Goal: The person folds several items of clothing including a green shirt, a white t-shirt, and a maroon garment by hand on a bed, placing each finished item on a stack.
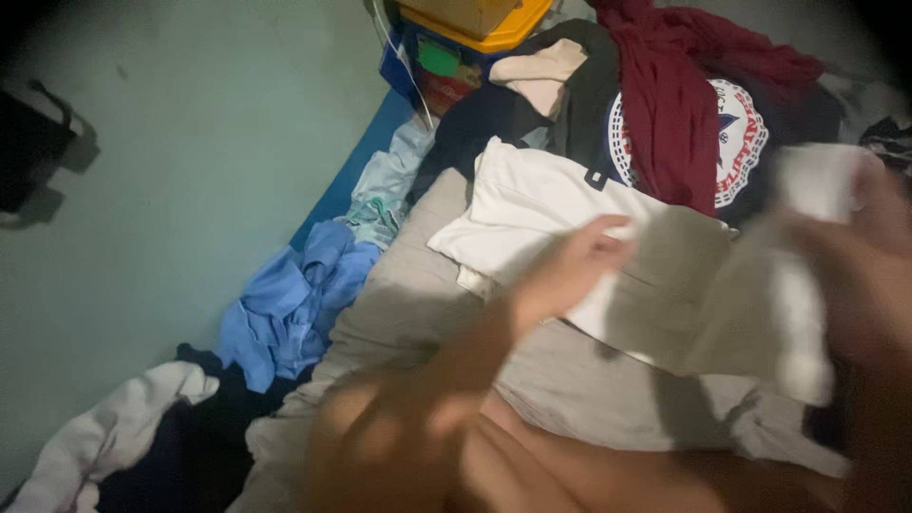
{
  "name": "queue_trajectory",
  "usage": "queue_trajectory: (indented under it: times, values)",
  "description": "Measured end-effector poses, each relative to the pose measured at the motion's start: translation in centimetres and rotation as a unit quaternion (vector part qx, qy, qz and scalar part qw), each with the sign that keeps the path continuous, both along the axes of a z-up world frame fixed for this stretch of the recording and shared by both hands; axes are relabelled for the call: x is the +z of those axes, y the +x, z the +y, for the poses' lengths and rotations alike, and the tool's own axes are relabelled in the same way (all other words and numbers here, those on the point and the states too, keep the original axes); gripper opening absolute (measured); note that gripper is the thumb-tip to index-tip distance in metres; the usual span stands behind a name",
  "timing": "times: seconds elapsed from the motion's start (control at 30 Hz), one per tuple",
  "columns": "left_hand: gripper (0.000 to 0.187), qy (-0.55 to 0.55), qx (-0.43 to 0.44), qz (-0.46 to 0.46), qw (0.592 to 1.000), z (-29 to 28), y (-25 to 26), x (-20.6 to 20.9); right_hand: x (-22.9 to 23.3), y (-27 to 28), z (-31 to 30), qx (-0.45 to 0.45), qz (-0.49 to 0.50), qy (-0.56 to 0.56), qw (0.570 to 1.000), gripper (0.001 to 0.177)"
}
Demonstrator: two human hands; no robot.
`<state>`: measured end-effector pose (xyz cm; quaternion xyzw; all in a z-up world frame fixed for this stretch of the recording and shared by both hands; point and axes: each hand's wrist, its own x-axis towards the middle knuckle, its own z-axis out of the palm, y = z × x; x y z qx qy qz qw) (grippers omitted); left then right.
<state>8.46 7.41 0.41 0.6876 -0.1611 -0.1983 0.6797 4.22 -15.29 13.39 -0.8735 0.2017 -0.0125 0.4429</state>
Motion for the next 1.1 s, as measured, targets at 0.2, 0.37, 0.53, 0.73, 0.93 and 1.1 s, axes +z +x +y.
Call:
queue_trajectory:
  times: [0.2, 0.37, 0.53, 0.73, 0.93, 1.1]
  values:
    - [0.073, -0.03, 0.007, 0.249, 0.968, 7.5, 2.4, 3.5, -3.6, 6.5, 11.2, 0.111, 0.067, 0.058, 0.99, 0.084]
    - [0.061, -0.11, -0.033, 0.192, 0.975, 10.0, 3.7, 2.0, -8.4, 8.9, 16.4, 0.187, 0.007, 0.154, 0.97, 0.082]
    - [0.056, -0.104, 0.007, 0.154, 0.983, 11.3, 4.6, 1.0, -9.5, 9.7, 17.6, 0.188, 0.047, 0.255, 0.947, 0.078]
    - [0.054, -0.045, 0.052, 0.082, 0.994, 12.3, 5.8, 0.6, -10.2, 10.9, 17.3, 0.214, 0.101, 0.368, 0.899, 0.066]
    - [0.038, 0.128, 0.225, -0.026, 0.965, 11.8, 5.8, 0.7, -9.5, 10.7, 16.2, 0.299, -0.024, 0.309, 0.903, 0.051]
    - [0.034, 0.254, 0.306, -0.203, 0.895, 11.0, 7.0, -2.6, -5.7, 8.4, 10.1, 0.241, -0.152, -0.162, 0.945, 0.041]
